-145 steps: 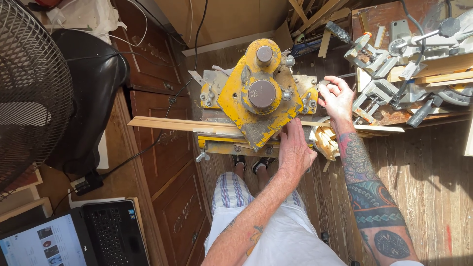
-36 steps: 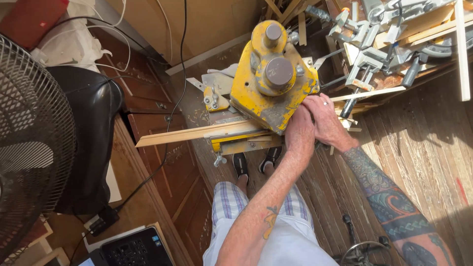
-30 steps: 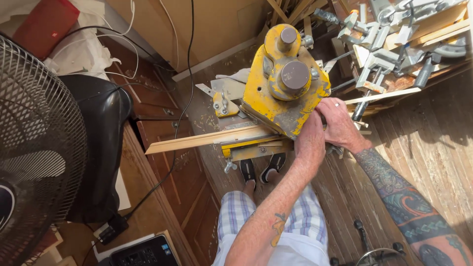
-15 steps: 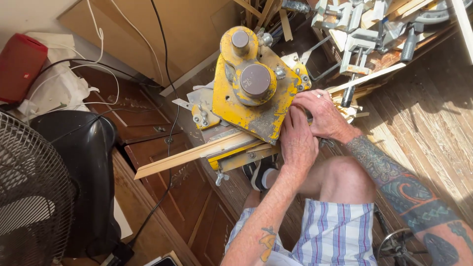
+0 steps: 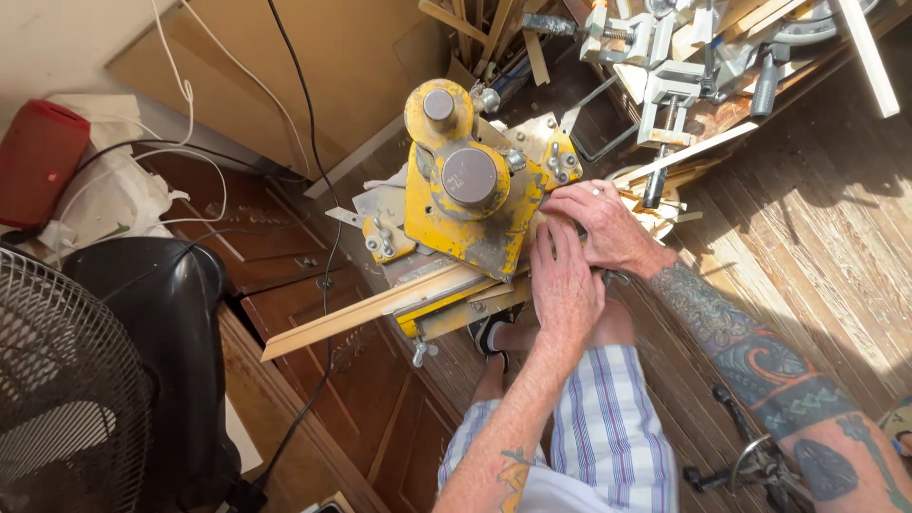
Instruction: Trimming wooden strips using a manual miter trimmer in a workshop.
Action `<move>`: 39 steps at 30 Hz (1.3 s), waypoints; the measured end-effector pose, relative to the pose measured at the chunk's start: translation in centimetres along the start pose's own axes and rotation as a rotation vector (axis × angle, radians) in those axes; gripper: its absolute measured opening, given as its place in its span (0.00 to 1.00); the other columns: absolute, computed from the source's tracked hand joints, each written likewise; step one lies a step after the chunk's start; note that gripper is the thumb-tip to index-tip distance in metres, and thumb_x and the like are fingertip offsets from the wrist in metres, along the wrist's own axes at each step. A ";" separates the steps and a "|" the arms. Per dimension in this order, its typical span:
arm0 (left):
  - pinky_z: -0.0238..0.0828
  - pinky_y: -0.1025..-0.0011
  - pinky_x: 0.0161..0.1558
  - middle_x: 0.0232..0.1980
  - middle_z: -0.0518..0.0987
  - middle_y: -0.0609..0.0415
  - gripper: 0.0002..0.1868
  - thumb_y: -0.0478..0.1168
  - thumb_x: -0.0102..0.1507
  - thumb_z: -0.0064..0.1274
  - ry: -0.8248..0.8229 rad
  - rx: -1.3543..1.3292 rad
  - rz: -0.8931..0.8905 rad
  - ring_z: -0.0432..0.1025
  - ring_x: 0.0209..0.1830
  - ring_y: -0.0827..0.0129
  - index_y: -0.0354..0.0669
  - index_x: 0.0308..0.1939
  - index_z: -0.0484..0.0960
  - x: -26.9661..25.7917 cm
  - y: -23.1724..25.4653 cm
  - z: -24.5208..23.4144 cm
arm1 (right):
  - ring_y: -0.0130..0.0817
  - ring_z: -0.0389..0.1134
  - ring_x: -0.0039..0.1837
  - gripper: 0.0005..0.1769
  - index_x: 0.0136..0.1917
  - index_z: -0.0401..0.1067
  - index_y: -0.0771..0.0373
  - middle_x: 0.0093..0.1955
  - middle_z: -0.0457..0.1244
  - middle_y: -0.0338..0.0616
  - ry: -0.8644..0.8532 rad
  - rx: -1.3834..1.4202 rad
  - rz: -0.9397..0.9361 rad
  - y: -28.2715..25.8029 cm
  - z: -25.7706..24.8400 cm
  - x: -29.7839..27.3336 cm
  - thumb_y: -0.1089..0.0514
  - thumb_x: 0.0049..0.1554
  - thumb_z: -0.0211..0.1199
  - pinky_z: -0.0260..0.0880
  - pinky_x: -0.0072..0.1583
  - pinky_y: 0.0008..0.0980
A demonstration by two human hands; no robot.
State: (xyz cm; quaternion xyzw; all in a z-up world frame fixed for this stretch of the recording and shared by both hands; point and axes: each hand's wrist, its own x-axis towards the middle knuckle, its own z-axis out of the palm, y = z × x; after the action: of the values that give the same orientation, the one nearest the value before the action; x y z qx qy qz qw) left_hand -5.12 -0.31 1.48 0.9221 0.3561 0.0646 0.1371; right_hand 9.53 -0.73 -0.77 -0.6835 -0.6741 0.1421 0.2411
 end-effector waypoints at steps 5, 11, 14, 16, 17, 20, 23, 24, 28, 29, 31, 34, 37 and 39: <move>0.51 0.52 0.76 0.71 0.62 0.31 0.52 0.53 0.53 0.61 -0.039 0.013 -0.009 0.56 0.74 0.43 0.25 0.71 0.59 0.8 -0.1 -1.9 | 0.37 0.64 0.69 0.30 0.66 0.71 0.53 0.64 0.65 0.39 0.033 -0.004 -0.029 0.4 0.0 0.7 0.51 0.50 0.67 0.52 0.70 0.43; 0.54 0.55 0.75 0.71 0.63 0.36 0.46 0.51 0.57 0.56 -0.041 0.085 0.005 0.58 0.72 0.48 0.27 0.73 0.59 1.6 -0.5 -0.1 | 0.39 0.66 0.67 0.32 0.65 0.71 0.54 0.62 0.66 0.42 0.083 -0.015 -0.133 2.5 0.8 1.2 0.49 0.47 0.66 0.56 0.66 0.43; 0.59 0.60 0.72 0.70 0.65 0.38 0.36 0.47 0.63 0.49 -0.065 0.133 0.004 0.60 0.71 0.50 0.29 0.71 0.63 -0.3 -0.4 0.3 | 0.40 0.66 0.67 0.33 0.66 0.71 0.55 0.63 0.65 0.42 0.045 0.018 -0.091 1.5 1.6 -0.6 0.51 0.46 0.68 0.55 0.67 0.43; 0.61 0.62 0.69 0.71 0.65 0.39 0.32 0.45 0.65 0.47 -0.021 0.152 0.013 0.61 0.72 0.51 0.31 0.70 0.64 0.9 -0.2 -0.2 | 0.38 0.66 0.67 0.33 0.66 0.71 0.54 0.62 0.65 0.41 0.072 -0.004 -0.120 1.8 0.9 0.1 0.50 0.46 0.68 0.55 0.67 0.42; 0.61 0.61 0.68 0.70 0.67 0.37 0.29 0.44 0.67 0.45 -0.057 0.137 0.018 0.60 0.72 0.49 0.31 0.69 0.66 1.2 0.1 -0.3 | 0.40 0.66 0.67 0.32 0.66 0.72 0.53 0.62 0.66 0.41 0.052 0.018 -0.080 2.1 0.9 0.0 0.52 0.47 0.67 0.57 0.67 0.43; 0.62 0.60 0.66 0.70 0.67 0.36 0.28 0.43 0.67 0.43 -0.107 0.165 -0.003 0.59 0.72 0.46 0.31 0.68 0.67 1.9 -0.4 -0.4 | 0.38 0.67 0.66 0.30 0.66 0.72 0.51 0.62 0.65 0.39 0.034 0.044 -0.061 2.6 1.9 0.9 0.50 0.49 0.66 0.58 0.67 0.42; 0.61 0.61 0.65 0.70 0.66 0.34 0.29 0.43 0.67 0.42 -0.157 0.208 0.017 0.58 0.73 0.46 0.31 0.70 0.66 1.4 0.3 0.2 | 0.35 0.67 0.66 0.28 0.64 0.72 0.50 0.61 0.66 0.36 0.048 0.007 -0.046 2.1 1.0 0.1 0.48 0.50 0.66 0.57 0.67 0.40; 0.60 0.61 0.65 0.70 0.65 0.33 0.29 0.43 0.68 0.41 -0.217 0.230 0.014 0.58 0.73 0.46 0.30 0.70 0.65 0.9 0.3 0.3 | 0.35 0.67 0.65 0.26 0.63 0.73 0.50 0.61 0.66 0.36 0.036 0.013 -0.036 1.4 0.9 0.0 0.48 0.51 0.65 0.57 0.67 0.39; 0.64 0.59 0.61 0.67 0.68 0.33 0.24 0.38 0.67 0.39 -0.022 0.140 0.001 0.60 0.71 0.43 0.28 0.65 0.69 0.8 0.5 1.0 | 0.39 0.67 0.65 0.24 0.63 0.73 0.53 0.60 0.66 0.40 0.041 0.017 -0.036 1.4 0.8 -0.1 0.51 0.52 0.64 0.58 0.66 0.42; 0.64 0.58 0.61 0.67 0.67 0.31 0.23 0.37 0.68 0.38 0.028 0.113 -0.002 0.60 0.71 0.40 0.26 0.64 0.69 0.4 0.7 1.2 | 0.38 0.67 0.65 0.25 0.64 0.73 0.52 0.61 0.66 0.40 0.038 0.013 -0.036 1.3 0.9 -0.4 0.50 0.53 0.64 0.58 0.67 0.41; 0.64 0.56 0.60 0.66 0.67 0.28 0.22 0.35 0.68 0.37 0.103 0.094 0.006 0.60 0.71 0.38 0.24 0.63 0.69 1.6 0.3 1.8 | 0.37 0.67 0.66 0.25 0.64 0.72 0.52 0.61 0.66 0.39 0.056 -0.005 -0.048 1.9 0.7 0.8 0.49 0.53 0.65 0.57 0.68 0.41; 0.65 0.57 0.60 0.66 0.68 0.30 0.22 0.35 0.69 0.35 0.145 0.118 0.001 0.62 0.70 0.40 0.25 0.63 0.69 1.1 0.3 2.4 | 0.37 0.67 0.66 0.25 0.64 0.73 0.52 0.61 0.66 0.39 0.052 0.005 -0.037 1.5 0.7 0.4 0.49 0.53 0.65 0.57 0.68 0.41; 0.66 0.61 0.62 0.67 0.68 0.35 0.24 0.39 0.69 0.37 0.111 0.199 -0.004 0.62 0.71 0.44 0.28 0.65 0.69 0.4 0.4 2.5 | 0.36 0.66 0.66 0.25 0.65 0.72 0.51 0.60 0.65 0.39 0.033 -0.008 -0.034 0.9 0.5 -0.1 0.51 0.54 0.64 0.56 0.68 0.40; 0.65 0.60 0.64 0.65 0.69 0.35 0.24 0.38 0.67 0.40 0.105 0.175 0.004 0.63 0.70 0.44 0.27 0.64 0.69 0.7 0.2 2.2 | 0.35 0.66 0.65 0.22 0.64 0.72 0.51 0.59 0.65 0.37 0.046 0.001 -0.025 0.7 0.2 0.4 0.51 0.56 0.64 0.57 0.67 0.39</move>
State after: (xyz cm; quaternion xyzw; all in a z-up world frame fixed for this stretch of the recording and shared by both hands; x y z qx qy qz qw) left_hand -4.01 -0.40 -0.54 0.9266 0.3653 0.0815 0.0373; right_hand 10.05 -0.26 -1.22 -0.6780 -0.6769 0.1235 0.2585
